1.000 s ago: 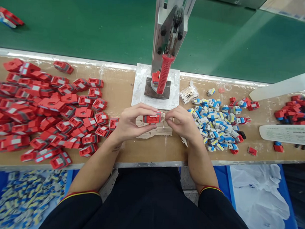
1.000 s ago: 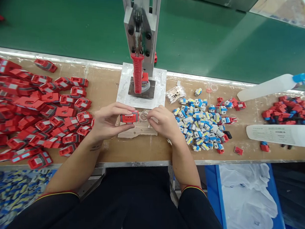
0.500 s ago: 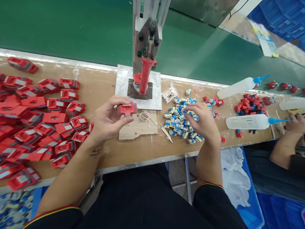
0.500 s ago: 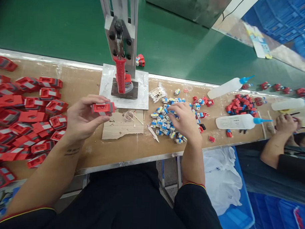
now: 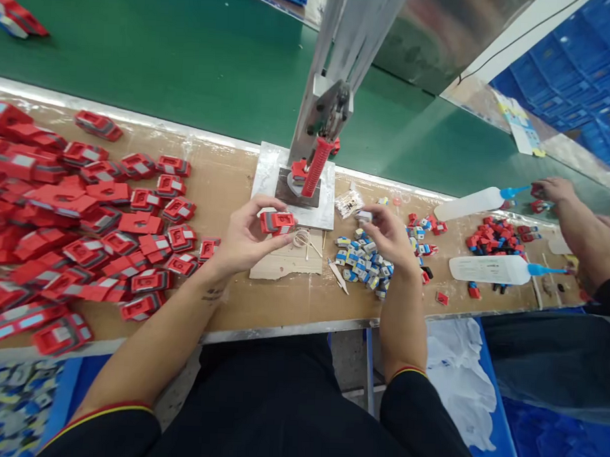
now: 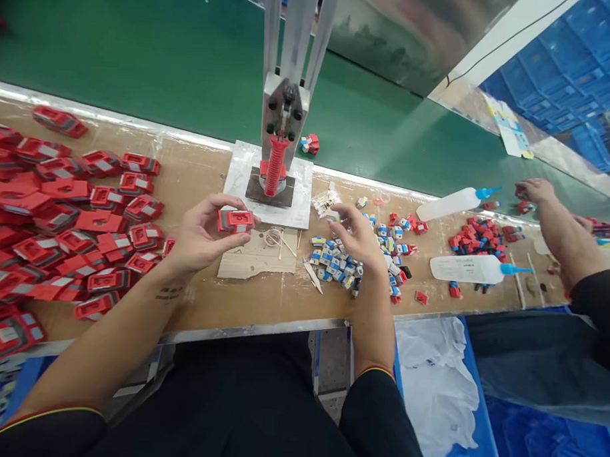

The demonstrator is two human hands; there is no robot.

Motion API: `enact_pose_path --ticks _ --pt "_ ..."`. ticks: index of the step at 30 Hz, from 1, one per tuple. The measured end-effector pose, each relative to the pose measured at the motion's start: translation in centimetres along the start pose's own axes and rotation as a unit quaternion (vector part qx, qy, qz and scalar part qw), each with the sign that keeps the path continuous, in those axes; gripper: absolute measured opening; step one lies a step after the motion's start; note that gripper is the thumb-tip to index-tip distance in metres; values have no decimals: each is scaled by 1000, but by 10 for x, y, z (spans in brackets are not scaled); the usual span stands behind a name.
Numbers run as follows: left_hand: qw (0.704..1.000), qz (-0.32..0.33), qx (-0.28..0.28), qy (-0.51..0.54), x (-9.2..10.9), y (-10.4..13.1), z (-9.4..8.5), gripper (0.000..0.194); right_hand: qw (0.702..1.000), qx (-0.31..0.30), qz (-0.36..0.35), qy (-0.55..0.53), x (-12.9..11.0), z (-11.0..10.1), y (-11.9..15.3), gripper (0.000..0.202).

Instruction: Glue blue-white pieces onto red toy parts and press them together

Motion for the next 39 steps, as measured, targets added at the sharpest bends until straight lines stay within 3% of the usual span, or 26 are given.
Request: enact_pose_path --ticks 3,6,11,17,22,25,28,35,39 --pt "1000 4 9 28 -2 0 5 49 980 81 -69 -166 -17 14 -1 49" --pt "999 5 24 36 -3 1 7 51 947 102 -106 -285 -33 38 -13 58" --pt "998 -10 22 63 -5 2 11 53 907 110 -91 -395 -47 66 -15 55" --pt "994 -49 -12 97 -11 6 17 54 930 155 -79 -324 -53 74 -3 54" --pt "994 -62 -26 86 -14 8 16 56 941 86 -67 -321 -60 81 -2 52" --pt "1000 -22 -1 22 -8 9 16 50 948 73 -66 -301 -68 82 1 49" --pt "995 47 40 -76 5 12 18 43 966 104 -57 -228 -77 81 2 43" --pt "952 178 23 -248 23 19 28 32 984 99 -57 -139 -91 79 2 36" --pt "922 185 38 -337 24 27 30 21 986 79 -71 -131 -95 77 3 38"
Point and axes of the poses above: each hand's wrist, its own y-axis away from the middle knuckle, its own z-axis out of the palm, x = y × z, the point moved 6 cm from there along -y, towards the middle knuckle, and after that the axes turned 12 degrees about -x, right-handed, at the moved point
